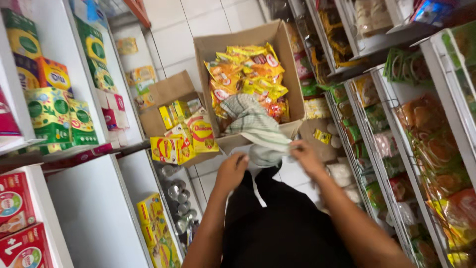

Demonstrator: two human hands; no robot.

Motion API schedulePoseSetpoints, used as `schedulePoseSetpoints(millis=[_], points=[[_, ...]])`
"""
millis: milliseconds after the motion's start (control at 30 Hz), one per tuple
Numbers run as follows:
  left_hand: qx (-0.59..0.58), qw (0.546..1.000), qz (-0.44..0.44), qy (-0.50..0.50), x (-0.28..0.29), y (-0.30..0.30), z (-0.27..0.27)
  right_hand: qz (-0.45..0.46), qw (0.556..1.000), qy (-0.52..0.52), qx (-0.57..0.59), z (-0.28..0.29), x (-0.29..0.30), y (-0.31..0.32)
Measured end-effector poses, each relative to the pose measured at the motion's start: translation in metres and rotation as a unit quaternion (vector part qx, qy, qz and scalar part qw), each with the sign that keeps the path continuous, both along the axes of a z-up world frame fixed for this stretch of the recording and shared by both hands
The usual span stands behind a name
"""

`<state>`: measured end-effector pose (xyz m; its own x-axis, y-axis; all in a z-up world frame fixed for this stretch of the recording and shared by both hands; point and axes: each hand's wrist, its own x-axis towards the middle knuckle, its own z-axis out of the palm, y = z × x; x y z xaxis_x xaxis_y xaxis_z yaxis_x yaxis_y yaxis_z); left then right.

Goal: The person wipes orange and yellow packets of seasoning with a cloth and places them onto a store shelf.

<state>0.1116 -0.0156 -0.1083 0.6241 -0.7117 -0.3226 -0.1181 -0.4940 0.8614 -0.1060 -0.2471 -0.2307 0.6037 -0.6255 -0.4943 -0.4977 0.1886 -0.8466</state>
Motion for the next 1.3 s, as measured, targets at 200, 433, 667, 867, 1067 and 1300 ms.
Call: schedulePoseSetpoints(millis=[200, 433, 667, 867, 1067, 1300], points=[[0.001, 1.0, -0.012, 0.009, 0.03, -0.048, -0.036, -0.095, 0.979, 0.179, -0.035, 0.088, -0.125, -0.092], [0.067, 0.997, 0.007, -0.039, 0.094, -0.109, -0.123, -0.284, 0.933, 0.209, 0.076, 0.108, -0.213, -0.067], [0.034, 0.983, -0.175, 0.052, 0.079, -0.188, -0.209, -0.275, 0.923, 0.218, 0.16, 0.091, -0.148, 0.021], [0.122, 0.962, -0.203, -0.133, 0.052, -0.239, -0.271, -0.25, 0.929, 0.182, 0.204, 0.107, -0.095, 0.056], [0.124, 0.936, -0.205, -0.256, 0.051, -0.236, -0.29, -0.331, 0.887, 0.274, 0.168, 0.118, -0.143, 0.108], [0.191, 0.88, -0.315, -0.301, 0.079, -0.237, -0.294, -0.354, 0.866, 0.283, 0.213, 0.097, -0.128, 0.15]])
